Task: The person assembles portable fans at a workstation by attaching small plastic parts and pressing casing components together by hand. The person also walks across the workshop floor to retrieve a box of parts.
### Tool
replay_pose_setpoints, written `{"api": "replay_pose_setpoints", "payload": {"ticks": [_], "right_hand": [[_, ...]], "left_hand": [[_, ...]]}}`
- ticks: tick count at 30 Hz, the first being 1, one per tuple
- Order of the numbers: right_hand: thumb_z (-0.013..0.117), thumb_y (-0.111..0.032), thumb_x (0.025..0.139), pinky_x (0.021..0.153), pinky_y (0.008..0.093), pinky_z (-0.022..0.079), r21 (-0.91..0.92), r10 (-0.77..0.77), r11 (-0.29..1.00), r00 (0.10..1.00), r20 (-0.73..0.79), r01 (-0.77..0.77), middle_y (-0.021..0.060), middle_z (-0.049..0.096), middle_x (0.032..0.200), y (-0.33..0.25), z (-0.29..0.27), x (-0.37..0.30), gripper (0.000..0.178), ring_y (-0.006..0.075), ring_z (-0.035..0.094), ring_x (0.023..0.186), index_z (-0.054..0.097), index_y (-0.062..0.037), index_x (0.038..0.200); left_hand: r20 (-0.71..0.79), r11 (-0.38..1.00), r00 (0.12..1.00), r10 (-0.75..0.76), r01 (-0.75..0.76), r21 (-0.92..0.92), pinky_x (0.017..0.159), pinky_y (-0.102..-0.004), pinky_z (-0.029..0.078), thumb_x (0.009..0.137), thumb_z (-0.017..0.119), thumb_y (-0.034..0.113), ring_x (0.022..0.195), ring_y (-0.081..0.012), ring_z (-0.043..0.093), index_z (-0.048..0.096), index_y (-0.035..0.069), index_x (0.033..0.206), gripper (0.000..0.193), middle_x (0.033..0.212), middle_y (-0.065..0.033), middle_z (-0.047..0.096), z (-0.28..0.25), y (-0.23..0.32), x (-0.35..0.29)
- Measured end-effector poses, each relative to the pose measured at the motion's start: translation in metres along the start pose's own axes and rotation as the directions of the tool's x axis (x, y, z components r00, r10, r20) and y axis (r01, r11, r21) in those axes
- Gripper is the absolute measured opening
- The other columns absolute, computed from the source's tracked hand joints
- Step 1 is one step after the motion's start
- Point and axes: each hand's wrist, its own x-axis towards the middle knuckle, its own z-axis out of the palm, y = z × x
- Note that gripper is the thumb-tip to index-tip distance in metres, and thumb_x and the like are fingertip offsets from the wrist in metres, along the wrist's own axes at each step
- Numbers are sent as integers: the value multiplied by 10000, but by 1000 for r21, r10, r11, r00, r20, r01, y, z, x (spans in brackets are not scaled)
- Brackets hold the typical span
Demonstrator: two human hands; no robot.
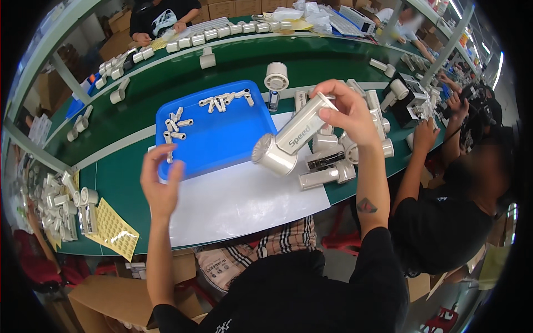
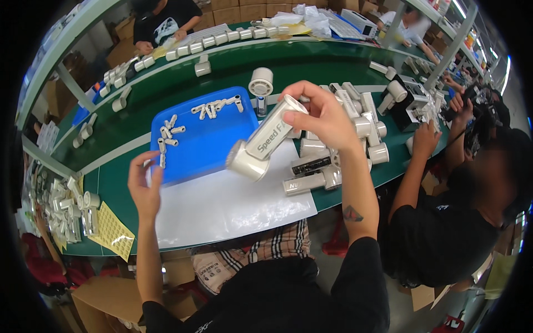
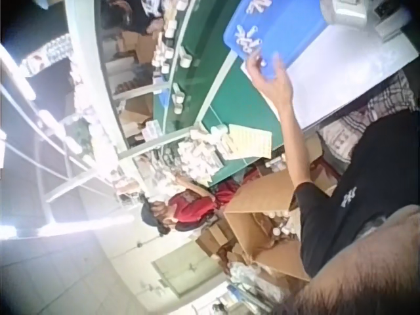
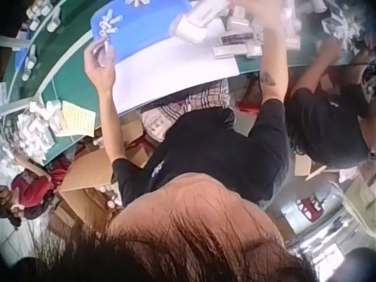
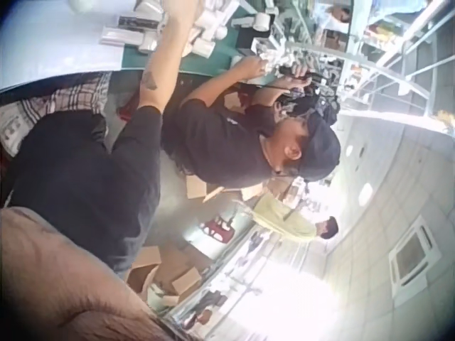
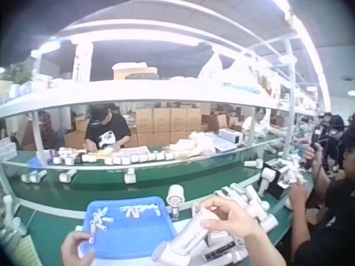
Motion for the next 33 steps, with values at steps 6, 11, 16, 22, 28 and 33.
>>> {"api": "replay_pose_setpoints", "payload": {"ticks": [6,11,16,22,28,33], "right_hand": [[522,-230,960,572,336,604,666,380,677,924,48,-313,127,645,905,24,60,-20,278,209,689,676,455,-52,1162],[511,-297,989,498,269,528,299,530,774,829,177,-558,16,552,753,16,91,-21,236,140,600,569,499,-72,1060],[453,-392,1000,400,240,415,-136,589,803,741,323,-580,-21,454,591,24,119,-7,355,88,486,431,508,-53,910],[463,-422,977,506,340,495,-551,682,721,570,458,-419,125,619,639,42,143,22,479,222,620,512,589,-17,756],[606,-272,878,713,431,520,-721,263,689,899,350,79,154,687,826,97,166,101,248,339,660,790,685,-61,982],[648,-227,845,754,429,526,-685,0,687,943,334,242,165,666,974,152,207,139,243,333,652,891,672,-52,1011]], "left_hand": [[308,986,940,145,-109,-129,989,-365,413,602,903,195,1215,-288,491,378,88,1378,944,1364,-158,445,45,62,-20],[217,951,973,-83,142,-273,1000,-400,418,606,910,193,1227,-280,478,376,87,1385,950,1339,-148,436,32,49,-38],[321,997,945,-66,75,-17,996,-386,419,554,932,241,1255,-295,449,449,101,1332,926,1365,-148,401,4,20,-51],[305,922,899,-313,365,-131,911,-348,470,572,919,244,1057,-231,573,512,56,1175,751,1148,-110,560,-4,6,-65],[295,960,914,-278,256,110,941,-351,458,585,902,242,1087,-266,551,541,59,1187,725,1118,-113,581,6,-25,-73],[105,940,950,-294,307,-150,945,-345,453,586,889,135,1094,-264,539,533,64,1156,676,1173,-106,523,26,-31,-78]]}}
